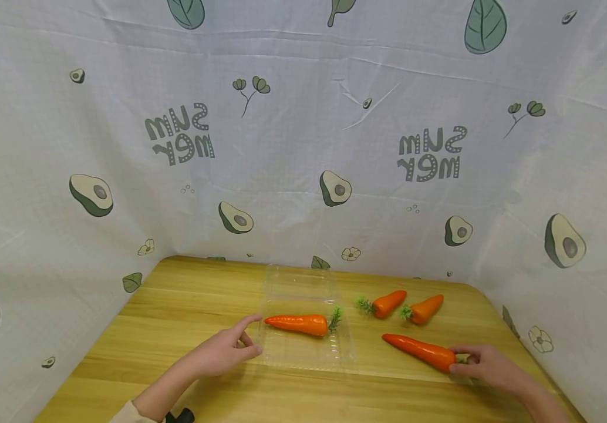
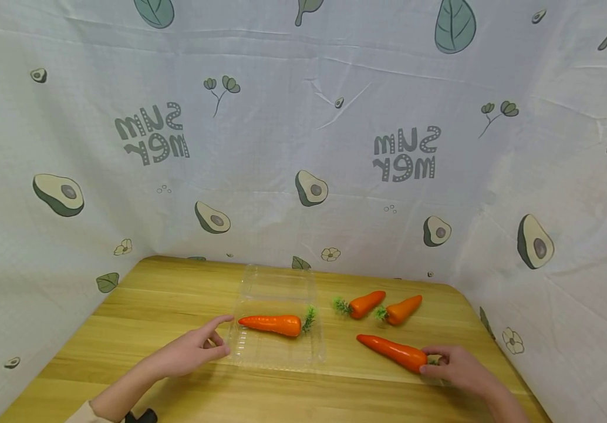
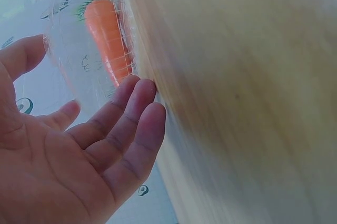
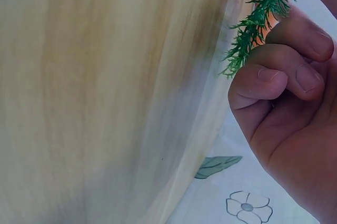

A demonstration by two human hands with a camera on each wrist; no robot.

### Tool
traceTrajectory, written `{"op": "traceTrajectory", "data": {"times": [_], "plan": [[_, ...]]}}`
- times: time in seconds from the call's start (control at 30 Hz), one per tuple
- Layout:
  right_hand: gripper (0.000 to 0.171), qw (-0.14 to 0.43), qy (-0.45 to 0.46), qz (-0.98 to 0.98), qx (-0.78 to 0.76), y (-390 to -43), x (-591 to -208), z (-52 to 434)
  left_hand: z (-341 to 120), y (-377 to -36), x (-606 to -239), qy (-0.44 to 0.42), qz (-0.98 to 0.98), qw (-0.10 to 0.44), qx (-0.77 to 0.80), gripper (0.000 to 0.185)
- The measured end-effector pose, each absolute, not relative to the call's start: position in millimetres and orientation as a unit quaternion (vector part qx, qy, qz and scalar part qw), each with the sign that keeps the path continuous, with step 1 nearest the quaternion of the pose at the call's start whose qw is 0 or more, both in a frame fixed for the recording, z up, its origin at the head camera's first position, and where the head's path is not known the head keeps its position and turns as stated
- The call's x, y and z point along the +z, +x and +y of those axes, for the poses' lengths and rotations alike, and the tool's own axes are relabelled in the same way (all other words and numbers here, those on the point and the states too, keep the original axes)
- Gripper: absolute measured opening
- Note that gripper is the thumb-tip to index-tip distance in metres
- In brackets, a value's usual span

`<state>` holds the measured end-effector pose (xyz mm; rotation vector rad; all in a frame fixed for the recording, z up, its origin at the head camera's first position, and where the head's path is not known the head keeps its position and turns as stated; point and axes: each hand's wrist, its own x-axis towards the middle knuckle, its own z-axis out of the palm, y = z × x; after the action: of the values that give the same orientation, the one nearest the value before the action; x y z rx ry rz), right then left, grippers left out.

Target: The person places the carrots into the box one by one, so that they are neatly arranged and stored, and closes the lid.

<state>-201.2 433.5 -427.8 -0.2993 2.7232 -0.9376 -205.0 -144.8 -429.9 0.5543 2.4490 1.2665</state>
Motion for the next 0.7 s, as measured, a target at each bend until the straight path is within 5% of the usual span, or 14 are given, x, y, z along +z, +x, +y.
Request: {"op": "traceTrajectory", "data": {"times": [0.7], "plan": [[0.055,0.133,-0.120,0.931,-0.319,-201.1,-423.4,432.9,-145.1,-204.6,-429.3,0.195,0.858,0.167,0.446,0.072]]}}
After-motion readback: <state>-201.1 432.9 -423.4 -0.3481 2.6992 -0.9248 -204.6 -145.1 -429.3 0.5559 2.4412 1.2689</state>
